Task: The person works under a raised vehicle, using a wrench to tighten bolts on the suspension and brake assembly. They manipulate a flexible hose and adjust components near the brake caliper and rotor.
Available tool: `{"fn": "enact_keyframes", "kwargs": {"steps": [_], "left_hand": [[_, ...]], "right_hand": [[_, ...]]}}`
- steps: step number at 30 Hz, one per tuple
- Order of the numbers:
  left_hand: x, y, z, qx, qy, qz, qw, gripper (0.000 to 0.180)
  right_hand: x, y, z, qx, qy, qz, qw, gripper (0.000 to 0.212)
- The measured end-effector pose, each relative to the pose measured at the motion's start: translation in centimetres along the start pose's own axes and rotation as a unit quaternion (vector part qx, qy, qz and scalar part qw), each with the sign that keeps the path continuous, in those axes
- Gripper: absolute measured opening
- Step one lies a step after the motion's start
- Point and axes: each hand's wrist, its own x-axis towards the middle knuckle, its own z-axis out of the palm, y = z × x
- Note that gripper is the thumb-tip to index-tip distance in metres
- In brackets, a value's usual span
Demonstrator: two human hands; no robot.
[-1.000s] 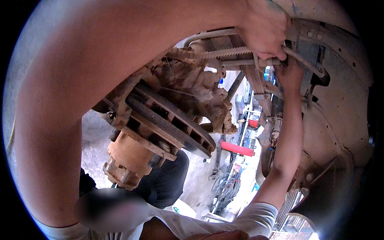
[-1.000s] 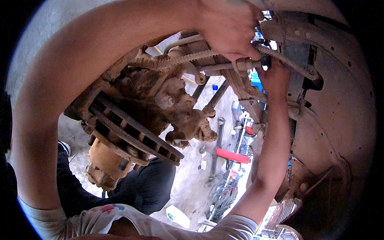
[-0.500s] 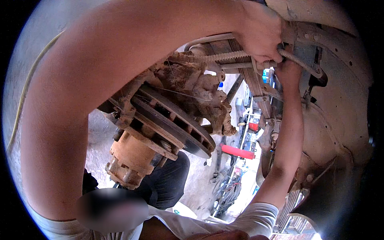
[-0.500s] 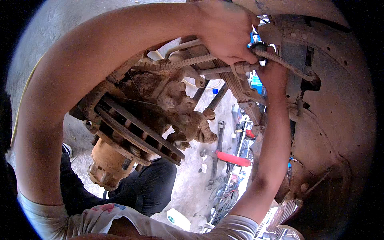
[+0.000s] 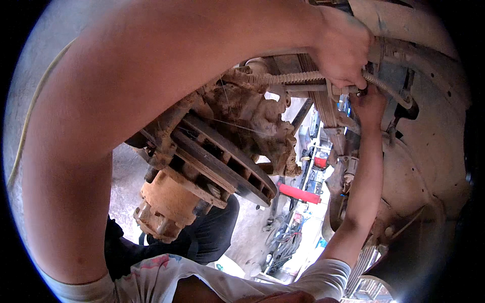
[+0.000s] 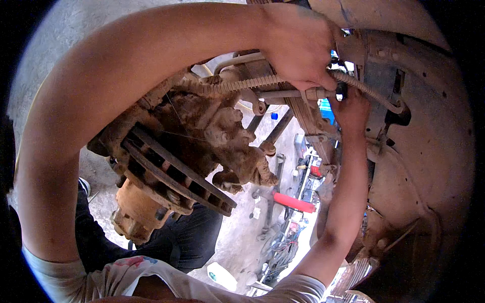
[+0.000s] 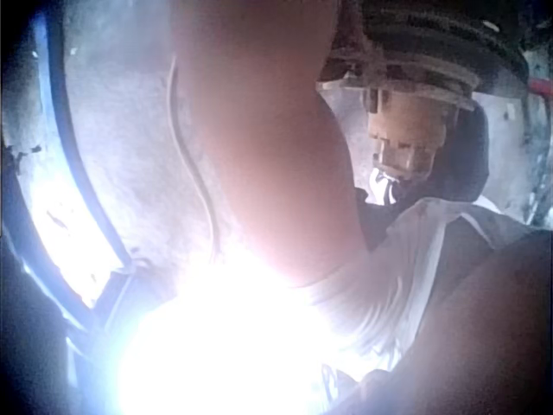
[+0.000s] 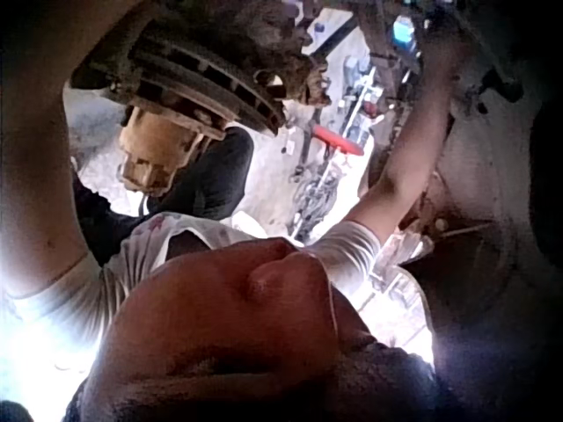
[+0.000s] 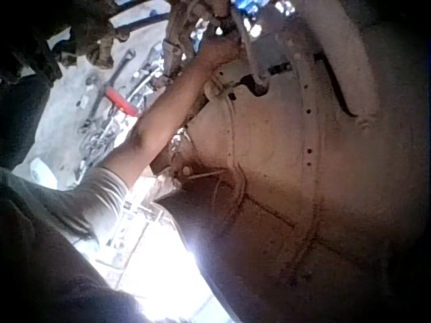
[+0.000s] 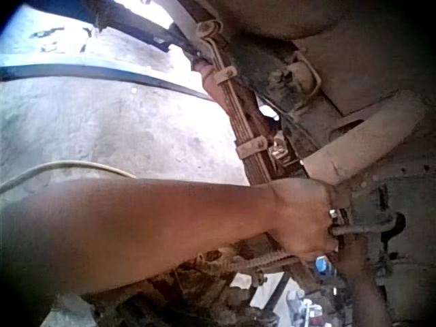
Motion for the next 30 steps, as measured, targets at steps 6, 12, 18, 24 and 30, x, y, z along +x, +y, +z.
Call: {"fn": "enact_keyframes", "kwargs": {"steps": [6,12,18,24,30], "left_hand": [[0.7,-0.1,0.7,0.025,-0.030,-0.002,0.999,0.031],[0.3,0.1,2.3,0.060,0.114,0.022,0.991,0.019],[0.4,0.0,2.8,0.030,0.111,0.025,0.993,0.022],[1.2,0.6,1.9,0.017,0.048,0.022,0.998,0.032],[0.8,-0.1,2.0,0.007,0.084,0.014,0.996,0.025]], "right_hand": [[2.2,-2.5,-1.8,-0.016,-0.057,0.070,0.996,0.056],[2.0,-1.9,-1.3,0.024,-0.019,0.006,1.000,0.048],[-0.3,1.0,0.8,-0.016,-0.096,0.062,0.993,0.046],[1.2,-1.2,-1.0,0.073,-0.016,0.044,0.996,0.058],[1.3,-0.7,-0.9,0.005,-0.036,0.013,0.999,0.065]]}}
